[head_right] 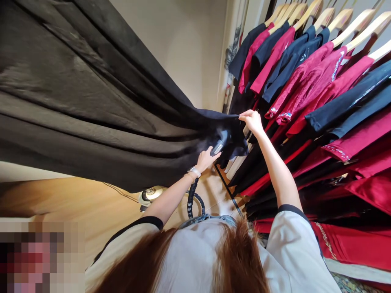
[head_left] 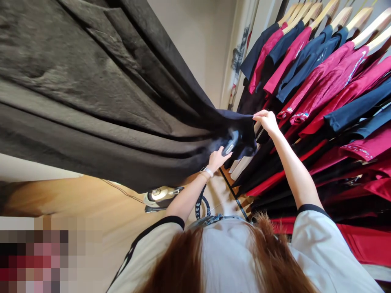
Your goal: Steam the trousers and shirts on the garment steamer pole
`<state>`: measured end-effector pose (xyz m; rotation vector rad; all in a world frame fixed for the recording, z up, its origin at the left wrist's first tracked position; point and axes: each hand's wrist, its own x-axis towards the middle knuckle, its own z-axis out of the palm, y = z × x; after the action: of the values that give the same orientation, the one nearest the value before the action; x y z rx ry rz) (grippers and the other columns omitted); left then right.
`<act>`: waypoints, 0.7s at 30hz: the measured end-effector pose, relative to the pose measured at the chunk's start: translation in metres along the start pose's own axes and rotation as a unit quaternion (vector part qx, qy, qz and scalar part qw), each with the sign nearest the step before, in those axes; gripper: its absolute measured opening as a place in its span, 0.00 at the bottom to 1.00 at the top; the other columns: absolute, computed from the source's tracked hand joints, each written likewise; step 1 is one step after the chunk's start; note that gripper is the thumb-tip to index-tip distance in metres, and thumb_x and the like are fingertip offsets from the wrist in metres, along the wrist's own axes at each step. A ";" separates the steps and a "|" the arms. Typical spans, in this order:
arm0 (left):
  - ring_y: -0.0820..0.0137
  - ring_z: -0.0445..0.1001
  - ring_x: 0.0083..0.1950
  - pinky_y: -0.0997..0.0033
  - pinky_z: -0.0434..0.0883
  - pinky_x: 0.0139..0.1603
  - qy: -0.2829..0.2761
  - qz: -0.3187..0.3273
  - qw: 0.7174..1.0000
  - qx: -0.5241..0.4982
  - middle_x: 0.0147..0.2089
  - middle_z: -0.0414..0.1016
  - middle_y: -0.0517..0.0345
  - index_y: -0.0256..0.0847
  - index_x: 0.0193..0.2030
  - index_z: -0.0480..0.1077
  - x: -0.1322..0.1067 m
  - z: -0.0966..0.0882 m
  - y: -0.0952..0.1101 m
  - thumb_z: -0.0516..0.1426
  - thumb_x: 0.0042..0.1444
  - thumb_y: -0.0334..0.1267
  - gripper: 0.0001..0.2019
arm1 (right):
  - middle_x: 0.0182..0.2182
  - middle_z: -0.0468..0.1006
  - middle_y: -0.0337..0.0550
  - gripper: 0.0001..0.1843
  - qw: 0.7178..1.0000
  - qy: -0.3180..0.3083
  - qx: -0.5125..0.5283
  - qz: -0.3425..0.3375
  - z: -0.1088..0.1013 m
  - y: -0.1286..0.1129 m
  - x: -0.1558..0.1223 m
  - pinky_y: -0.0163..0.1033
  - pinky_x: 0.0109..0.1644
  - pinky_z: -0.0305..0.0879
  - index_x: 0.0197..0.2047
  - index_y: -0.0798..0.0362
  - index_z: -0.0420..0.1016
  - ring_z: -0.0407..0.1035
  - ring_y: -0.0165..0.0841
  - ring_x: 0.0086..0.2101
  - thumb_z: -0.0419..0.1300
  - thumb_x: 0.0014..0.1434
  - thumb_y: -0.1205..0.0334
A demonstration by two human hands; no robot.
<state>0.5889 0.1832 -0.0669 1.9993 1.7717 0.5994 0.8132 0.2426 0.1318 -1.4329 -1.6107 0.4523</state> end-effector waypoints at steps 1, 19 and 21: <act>0.49 0.82 0.54 0.63 0.72 0.51 0.001 -0.005 1.000 -0.015 0.48 0.83 0.39 0.41 0.61 0.71 0.000 0.005 0.002 0.53 0.65 0.66 0.32 | 0.30 0.80 0.41 0.09 1.000 0.001 0.003 -0.003 0.001 -0.001 0.000 0.46 0.52 0.69 0.31 0.57 0.83 0.74 0.38 0.37 0.66 0.48 0.60; 0.63 0.80 0.32 0.69 0.70 0.37 -0.078 -0.099 0.971 -0.205 0.34 0.81 0.51 0.41 0.42 0.76 -0.044 0.107 -0.023 0.65 0.58 0.56 0.19 | 0.28 0.79 0.39 0.12 1.000 -0.018 -0.005 0.005 0.021 0.012 0.016 0.43 0.48 0.67 0.33 0.55 0.81 0.73 0.36 0.35 0.64 0.49 0.56; 0.65 0.78 0.29 0.70 0.69 0.35 -0.049 -0.115 0.961 -0.247 0.30 0.79 0.56 0.42 0.41 0.76 -0.073 0.111 -0.036 0.66 0.57 0.55 0.18 | 0.26 0.77 0.38 0.11 0.998 -0.045 0.009 0.035 0.043 0.034 0.015 0.42 0.46 0.67 0.32 0.54 0.79 0.71 0.35 0.33 0.63 0.49 0.56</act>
<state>0.6138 0.1133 -0.1827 1.4398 1.5727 0.7614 0.7995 0.2777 0.0891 -1.4783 -1.6274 0.5778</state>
